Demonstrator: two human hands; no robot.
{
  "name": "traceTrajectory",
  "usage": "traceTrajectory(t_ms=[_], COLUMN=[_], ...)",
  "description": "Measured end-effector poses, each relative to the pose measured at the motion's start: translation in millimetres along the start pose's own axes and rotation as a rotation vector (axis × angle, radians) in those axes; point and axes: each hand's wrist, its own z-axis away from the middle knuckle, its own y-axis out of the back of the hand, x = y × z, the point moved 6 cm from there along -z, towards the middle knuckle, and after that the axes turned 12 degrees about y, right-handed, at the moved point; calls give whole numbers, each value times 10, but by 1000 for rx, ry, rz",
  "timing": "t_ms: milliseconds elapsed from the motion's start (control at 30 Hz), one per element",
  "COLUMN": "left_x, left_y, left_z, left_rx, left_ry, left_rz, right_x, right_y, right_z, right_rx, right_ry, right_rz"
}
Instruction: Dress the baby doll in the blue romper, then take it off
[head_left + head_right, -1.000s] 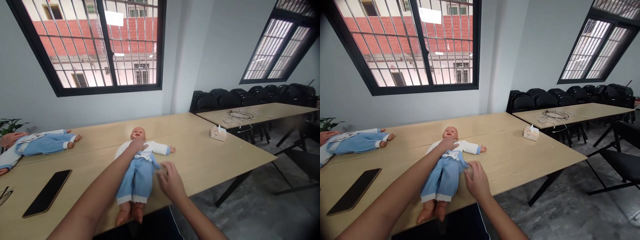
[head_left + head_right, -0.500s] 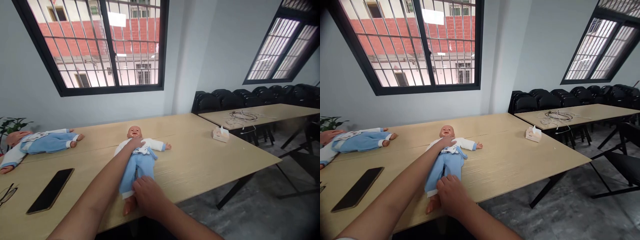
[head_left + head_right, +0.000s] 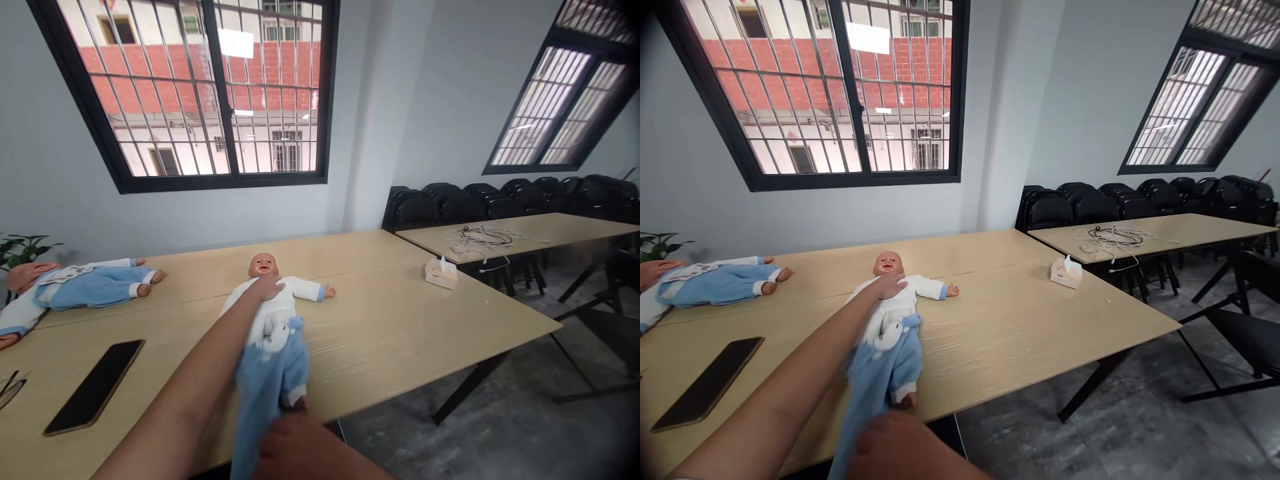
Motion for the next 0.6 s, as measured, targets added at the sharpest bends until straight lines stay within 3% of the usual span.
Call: traceTrajectory(t_ms=[67, 100, 233, 300, 433, 600], left_x=[-31, -39, -51, -54, -63, -97], left_y=[-14, -22, -40, -41, -47, -54], left_z=[-6, -8, -8, -7, -9, -37], left_rx=[17, 25, 50, 62, 85, 117], left_ry=[5, 5, 6, 9, 7, 18], left_rz=[15, 22, 40, 44, 51, 65], right_x=[-60, -14, 451, 606, 667, 501], right_y=[10, 63, 355, 384, 248, 208], right_z=[83, 121, 326, 380, 399, 588], right_rx=[54, 90, 249, 251, 216, 296], right_ry=[12, -57, -611, -761, -778, -692], right_rz=[-51, -89, -220, -248, -246, -146])
